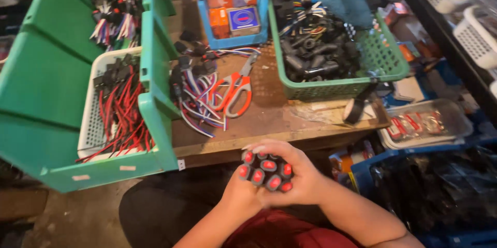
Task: Organizing and bundling electrical wiring harnesses with relays using electrical tape in a workshop environment.
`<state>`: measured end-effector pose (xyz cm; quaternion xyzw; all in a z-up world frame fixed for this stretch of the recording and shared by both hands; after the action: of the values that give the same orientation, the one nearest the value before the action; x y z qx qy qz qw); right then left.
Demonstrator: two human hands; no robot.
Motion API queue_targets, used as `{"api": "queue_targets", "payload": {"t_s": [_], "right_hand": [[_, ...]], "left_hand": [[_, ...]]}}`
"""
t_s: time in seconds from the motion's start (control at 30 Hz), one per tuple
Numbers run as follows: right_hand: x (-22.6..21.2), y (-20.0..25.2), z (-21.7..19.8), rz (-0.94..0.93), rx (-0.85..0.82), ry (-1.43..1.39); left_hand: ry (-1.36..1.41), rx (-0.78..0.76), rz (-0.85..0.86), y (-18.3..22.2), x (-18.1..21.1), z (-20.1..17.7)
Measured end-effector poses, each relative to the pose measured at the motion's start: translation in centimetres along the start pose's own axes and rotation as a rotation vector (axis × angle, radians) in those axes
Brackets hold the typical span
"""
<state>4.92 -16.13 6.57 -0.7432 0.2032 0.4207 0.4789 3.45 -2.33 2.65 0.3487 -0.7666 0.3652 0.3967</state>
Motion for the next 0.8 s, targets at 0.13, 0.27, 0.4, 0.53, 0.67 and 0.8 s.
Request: {"api": "queue_targets", "payload": {"t_s": [0.13, 0.27, 0.4, 0.53, 0.67, 0.8], "right_hand": [[-2.2, 1.5, -4.6, -0.214, 0.210, 0.389], [2.4, 8.2, -11.9, -0.146, 0.806, 0.806], [0.7, 7.0, -13.0, 0.095, 0.807, 1.160], [2.4, 7.5, -13.6, 0.194, 0.762, 1.303], [1.6, 8.8, -13.9, 0.094, 0.720, 1.053], [-0.2, 10.2, -13.7, 0.087, 0.682, 0.744]], "left_hand": [[0.168, 0.037, -0.040, 0.3, -1.0, 0.1], [0.103, 0.049, 0.071, 1.2, -1.9, -0.3], [0.173, 0.031, 0.027, 1.5, -2.9, 0.8], [0.274, 0.021, -0.044, 1.9, -3.2, 1.9], [0.283, 0.025, 0.038, 2.2, -3.6, 1.5], [0.232, 0.043, 0.063, 1.9, -3.6, 0.9]]}}
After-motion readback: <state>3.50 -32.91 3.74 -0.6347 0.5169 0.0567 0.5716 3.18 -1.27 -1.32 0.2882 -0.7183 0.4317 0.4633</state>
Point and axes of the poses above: each hand's wrist, its own y-axis away from the middle knuckle, its own z-axis out of the palm, x = y × z, the point moved 5 cm from there along -y, towards the middle knuckle, and after that the axes turned 3 degrees about -x, right-handed, at the moved point
